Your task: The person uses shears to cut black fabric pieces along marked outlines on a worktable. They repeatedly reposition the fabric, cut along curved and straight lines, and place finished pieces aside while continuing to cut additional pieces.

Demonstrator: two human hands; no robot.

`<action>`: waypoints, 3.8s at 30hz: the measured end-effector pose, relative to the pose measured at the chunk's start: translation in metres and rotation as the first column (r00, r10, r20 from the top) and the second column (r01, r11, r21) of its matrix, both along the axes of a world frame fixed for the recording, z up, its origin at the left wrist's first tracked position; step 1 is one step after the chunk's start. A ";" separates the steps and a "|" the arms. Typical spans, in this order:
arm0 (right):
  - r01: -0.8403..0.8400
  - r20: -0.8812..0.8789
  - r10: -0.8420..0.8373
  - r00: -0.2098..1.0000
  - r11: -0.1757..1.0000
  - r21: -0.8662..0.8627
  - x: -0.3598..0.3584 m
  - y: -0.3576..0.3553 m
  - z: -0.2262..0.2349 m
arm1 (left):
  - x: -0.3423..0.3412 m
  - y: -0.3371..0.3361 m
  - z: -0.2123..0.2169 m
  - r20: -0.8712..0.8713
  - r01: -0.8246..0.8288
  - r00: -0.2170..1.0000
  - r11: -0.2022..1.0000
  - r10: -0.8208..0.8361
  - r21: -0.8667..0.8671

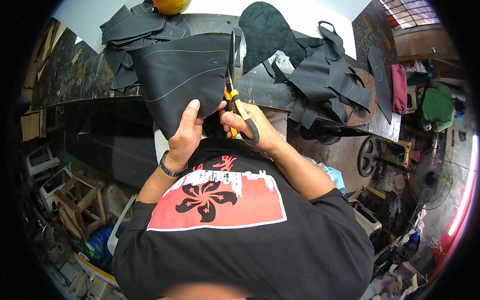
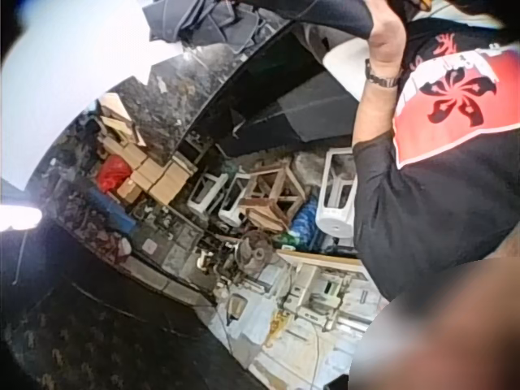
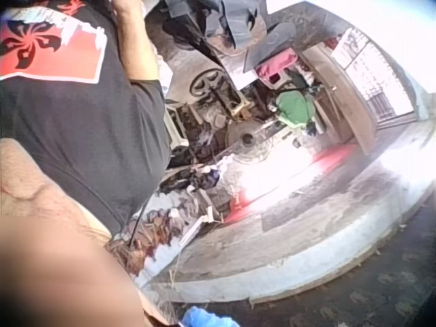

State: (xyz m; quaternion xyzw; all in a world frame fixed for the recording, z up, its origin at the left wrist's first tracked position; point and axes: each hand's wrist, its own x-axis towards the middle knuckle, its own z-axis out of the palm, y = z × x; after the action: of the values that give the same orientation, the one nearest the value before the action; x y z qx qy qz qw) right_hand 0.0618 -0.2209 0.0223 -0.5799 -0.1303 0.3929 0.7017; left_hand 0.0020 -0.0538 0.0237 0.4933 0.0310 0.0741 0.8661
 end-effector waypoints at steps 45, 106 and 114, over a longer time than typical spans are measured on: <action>-0.346 -0.069 0.341 0.938 0.898 -0.271 0.031 -0.043 0.014 | 0.001 0.079 0.009 -0.196 0.303 0.946 0.917 -0.258 0.259; -0.341 -0.194 0.300 0.934 0.910 -0.235 0.017 -0.035 0.010 | -0.016 0.089 -0.032 -0.048 0.362 0.927 0.856 -0.371 0.370; -0.262 -0.149 0.226 0.963 0.915 -0.306 0.005 -0.032 0.009 | -0.015 0.089 -0.035 -0.168 0.415 0.909 0.857 -0.381 0.306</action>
State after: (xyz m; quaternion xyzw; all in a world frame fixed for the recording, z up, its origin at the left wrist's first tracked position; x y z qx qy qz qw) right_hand 0.0665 -0.2531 0.0318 -0.6434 -0.0965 0.5249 0.5488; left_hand -0.0130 0.0351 -0.0117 0.6321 -0.0409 -0.1276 0.7632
